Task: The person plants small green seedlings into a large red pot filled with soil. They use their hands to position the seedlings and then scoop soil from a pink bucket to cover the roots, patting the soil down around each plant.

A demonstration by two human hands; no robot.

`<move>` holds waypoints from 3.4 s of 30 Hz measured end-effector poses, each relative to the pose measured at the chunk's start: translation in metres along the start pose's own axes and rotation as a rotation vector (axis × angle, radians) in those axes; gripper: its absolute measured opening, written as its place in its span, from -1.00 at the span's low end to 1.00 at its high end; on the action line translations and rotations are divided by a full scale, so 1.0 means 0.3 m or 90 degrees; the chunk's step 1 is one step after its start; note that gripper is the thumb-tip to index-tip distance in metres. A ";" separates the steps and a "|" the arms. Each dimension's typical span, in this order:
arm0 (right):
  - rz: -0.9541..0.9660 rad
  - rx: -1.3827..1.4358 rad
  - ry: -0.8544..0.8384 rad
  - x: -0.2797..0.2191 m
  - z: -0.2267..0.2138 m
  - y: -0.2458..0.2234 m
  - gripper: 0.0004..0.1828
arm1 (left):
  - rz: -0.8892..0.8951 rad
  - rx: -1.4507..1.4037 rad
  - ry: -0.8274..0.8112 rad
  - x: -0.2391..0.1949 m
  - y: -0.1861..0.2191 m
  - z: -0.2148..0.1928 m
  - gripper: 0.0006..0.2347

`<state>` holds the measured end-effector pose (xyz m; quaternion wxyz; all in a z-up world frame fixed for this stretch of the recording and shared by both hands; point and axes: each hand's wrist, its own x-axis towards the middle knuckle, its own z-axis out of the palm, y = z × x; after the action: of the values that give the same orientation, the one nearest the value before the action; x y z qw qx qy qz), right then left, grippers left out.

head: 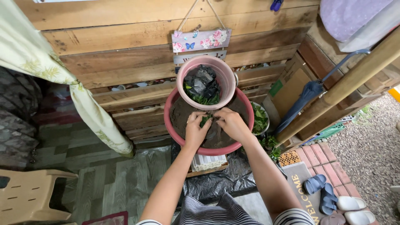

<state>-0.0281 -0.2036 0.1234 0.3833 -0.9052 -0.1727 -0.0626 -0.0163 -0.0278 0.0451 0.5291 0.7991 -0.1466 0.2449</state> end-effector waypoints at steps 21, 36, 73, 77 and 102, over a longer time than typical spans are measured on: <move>-0.016 -0.303 -0.022 -0.084 0.056 0.051 -0.53 | 0.042 -0.134 0.009 0.014 0.039 -0.036 -0.79; 0.032 0.173 -0.047 -0.104 -0.018 0.093 -0.40 | -0.109 0.022 0.084 -0.094 -0.014 -0.046 -0.83; -0.273 -0.071 -0.023 -0.093 0.040 0.157 -0.85 | -0.122 -0.001 0.045 -0.056 -0.061 -0.002 -0.67; -0.337 -0.024 0.020 -0.058 0.048 0.046 -0.78 | -0.110 -0.030 0.049 -0.063 -0.080 -0.005 -0.75; -0.136 0.029 0.155 -0.161 0.047 0.187 -0.60 | -0.185 -0.026 0.086 -0.077 0.057 -0.054 -0.76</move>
<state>-0.0534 -0.2425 0.0639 0.4133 -0.8584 -0.2216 -0.2080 -0.0479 -0.0203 0.0508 0.5837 0.7827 0.0013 0.2161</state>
